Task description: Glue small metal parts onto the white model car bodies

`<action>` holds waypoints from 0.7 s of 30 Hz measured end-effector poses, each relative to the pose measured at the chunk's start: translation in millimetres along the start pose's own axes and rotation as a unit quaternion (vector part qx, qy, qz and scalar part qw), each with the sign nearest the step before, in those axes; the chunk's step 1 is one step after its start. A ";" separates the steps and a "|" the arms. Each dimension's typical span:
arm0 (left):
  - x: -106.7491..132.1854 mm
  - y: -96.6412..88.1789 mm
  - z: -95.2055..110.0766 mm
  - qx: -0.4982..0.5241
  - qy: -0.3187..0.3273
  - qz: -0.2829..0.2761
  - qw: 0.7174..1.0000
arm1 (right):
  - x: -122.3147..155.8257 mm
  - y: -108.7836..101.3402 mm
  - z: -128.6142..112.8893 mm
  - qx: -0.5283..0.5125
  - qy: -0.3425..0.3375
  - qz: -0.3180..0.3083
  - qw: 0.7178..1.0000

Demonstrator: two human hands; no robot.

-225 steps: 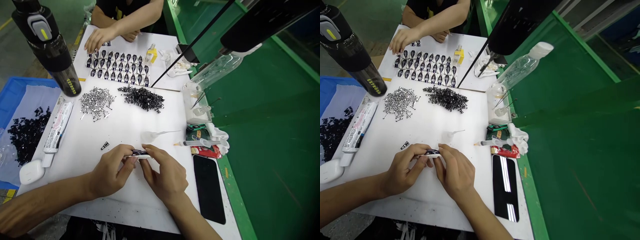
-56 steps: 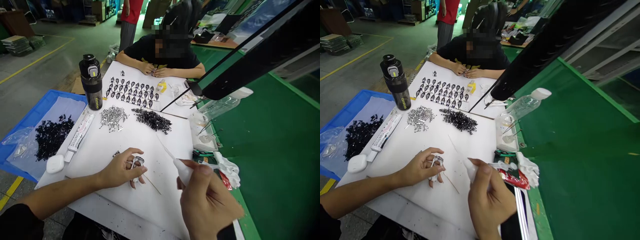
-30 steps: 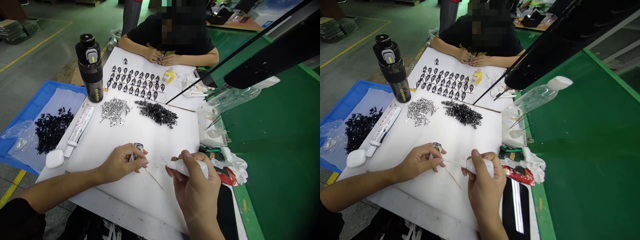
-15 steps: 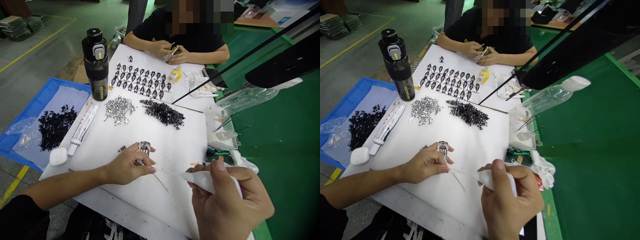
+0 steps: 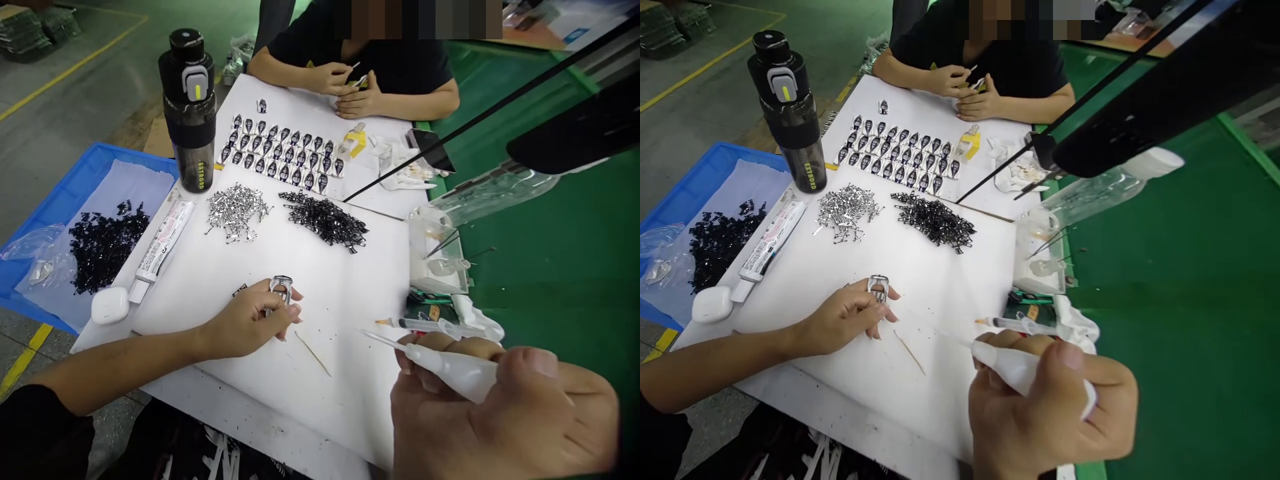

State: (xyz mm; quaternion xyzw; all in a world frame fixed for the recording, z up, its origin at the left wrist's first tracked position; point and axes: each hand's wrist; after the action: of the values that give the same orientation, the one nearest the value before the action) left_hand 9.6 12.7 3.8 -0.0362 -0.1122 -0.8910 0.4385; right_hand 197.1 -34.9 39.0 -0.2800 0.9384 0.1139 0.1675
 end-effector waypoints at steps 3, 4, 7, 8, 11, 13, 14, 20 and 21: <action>1.1 1.1 0.7 -0.002 0.012 0.020 1.000 | 2.1 6.8 2.9 -0.010 -0.011 0.036 0.999; 1.4 1.2 0.9 -0.004 0.016 0.028 0.999 | 2.3 7.2 3.8 -0.009 -0.015 0.042 0.999; 2.5 2.5 0.7 -0.039 0.023 0.050 0.998 | 3.8 6.9 6.1 -0.002 -0.038 0.052 0.998; 3.0 3.3 0.3 -0.058 0.025 0.056 0.996 | 4.7 7.1 6.7 0.001 -0.048 0.053 0.997; 4.6 5.6 -0.8 -0.107 0.046 0.052 0.992 | 8.0 8.3 8.0 0.009 -0.082 0.047 0.995; 5.2 6.5 -1.8 -0.122 0.067 0.034 0.990 | 9.5 8.5 8.6 0.008 -0.096 0.040 0.995; 5.3 6.5 -2.4 -0.126 0.075 0.028 0.989 | 9.9 8.2 8.9 0.007 -0.098 0.035 0.995; 5.2 4.7 -4.7 -0.135 0.021 0.003 0.991 | 15.0 3.3 12.0 -0.032 -0.117 -0.018 0.992; 5.2 4.7 -4.5 -0.124 0.025 0.002 0.992 | 17.3 3.5 12.5 -0.031 -0.116 -0.024 0.993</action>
State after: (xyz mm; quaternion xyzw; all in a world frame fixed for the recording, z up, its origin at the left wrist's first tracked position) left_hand 10.3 5.0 1.1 -0.0685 0.0106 -0.8977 0.4351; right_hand 184.6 -36.6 21.4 -0.2925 0.9017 0.1707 0.2687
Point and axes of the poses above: each hand's wrist, its own x-axis away from the middle knuckle, its own y-axis out of the palm, z = x × y, and after that the axes turned 1 degree about x, right-handed
